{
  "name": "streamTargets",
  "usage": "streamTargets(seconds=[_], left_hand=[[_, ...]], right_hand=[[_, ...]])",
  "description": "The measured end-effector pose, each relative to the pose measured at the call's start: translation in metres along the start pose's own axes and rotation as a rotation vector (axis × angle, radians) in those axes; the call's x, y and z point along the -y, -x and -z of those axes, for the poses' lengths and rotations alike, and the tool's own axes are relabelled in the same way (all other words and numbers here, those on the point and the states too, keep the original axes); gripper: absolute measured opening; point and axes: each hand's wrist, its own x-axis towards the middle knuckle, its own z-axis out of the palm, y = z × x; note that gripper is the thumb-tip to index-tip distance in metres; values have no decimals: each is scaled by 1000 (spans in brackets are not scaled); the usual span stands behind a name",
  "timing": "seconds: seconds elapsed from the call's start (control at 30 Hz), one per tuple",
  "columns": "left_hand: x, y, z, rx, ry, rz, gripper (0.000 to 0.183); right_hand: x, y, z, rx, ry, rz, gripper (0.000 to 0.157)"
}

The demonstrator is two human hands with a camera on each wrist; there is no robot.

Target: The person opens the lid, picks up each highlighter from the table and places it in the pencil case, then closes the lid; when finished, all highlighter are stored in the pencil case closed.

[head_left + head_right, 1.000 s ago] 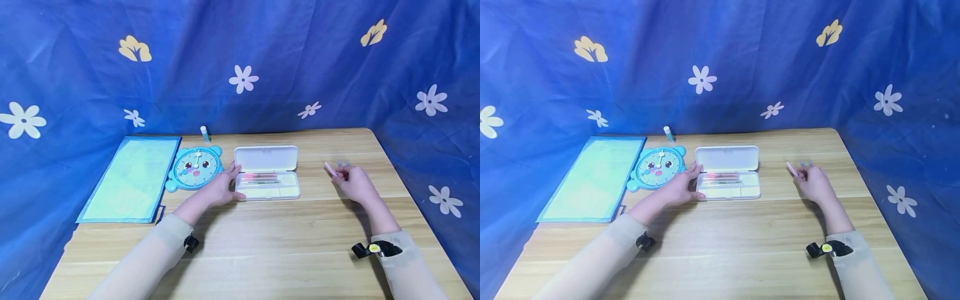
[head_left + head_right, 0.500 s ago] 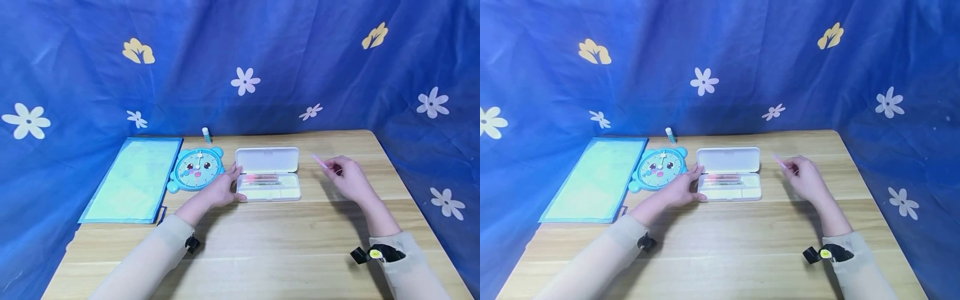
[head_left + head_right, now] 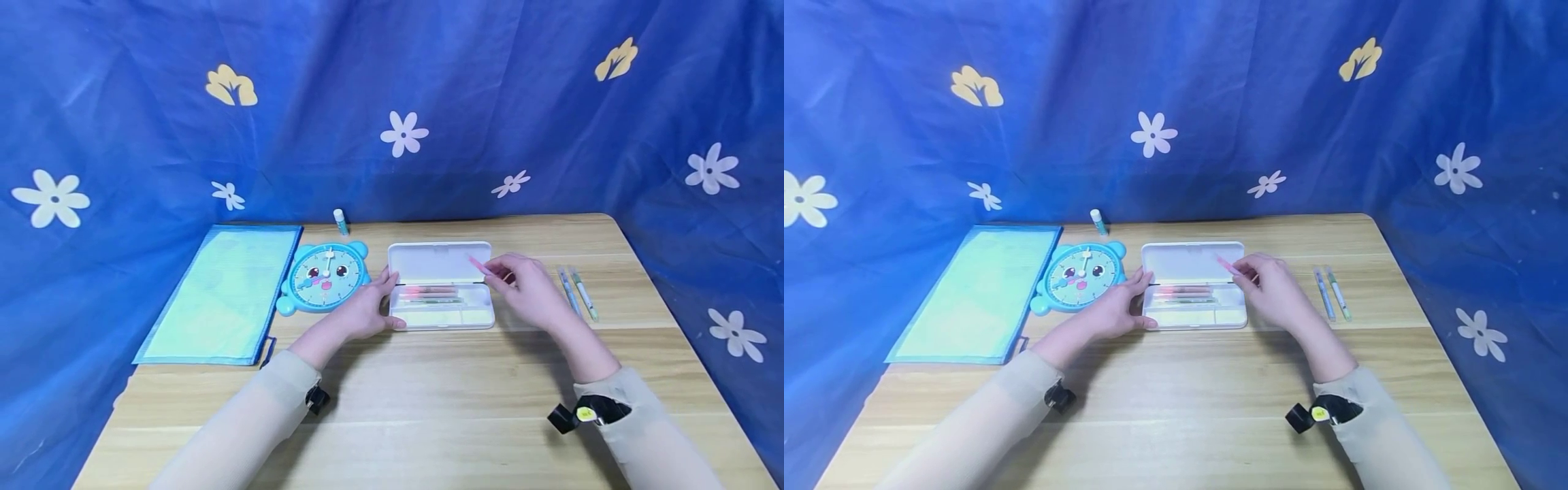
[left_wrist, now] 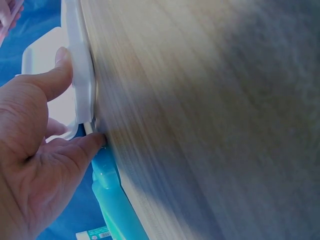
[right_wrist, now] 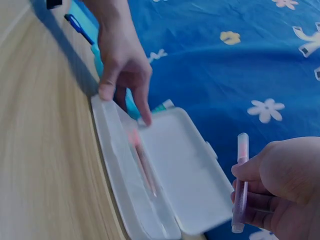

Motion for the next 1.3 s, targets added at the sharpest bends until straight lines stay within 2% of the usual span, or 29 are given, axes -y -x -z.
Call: streamTargets(seconds=[0.3, 0.53, 0.7, 0.97, 1.3], left_hand=[[0, -1, -1, 1, -1, 12, 113], [-1, -1, -2, 5, 3, 14, 111], [-1, -1, -3, 6, -1, 13, 112], [0, -1, -2, -4, -2, 22, 114], [0, 0, -1, -6, -14, 21, 114]], right_hand=[[19, -15, -32, 94, -8, 147, 14], [29, -19, -59, 144, -13, 183, 13], [32, -16, -75, 213, 9, 197, 12], [33, -14, -89, 331, 97, 234, 9], [31, -12, -94, 365, 129, 251, 7]])
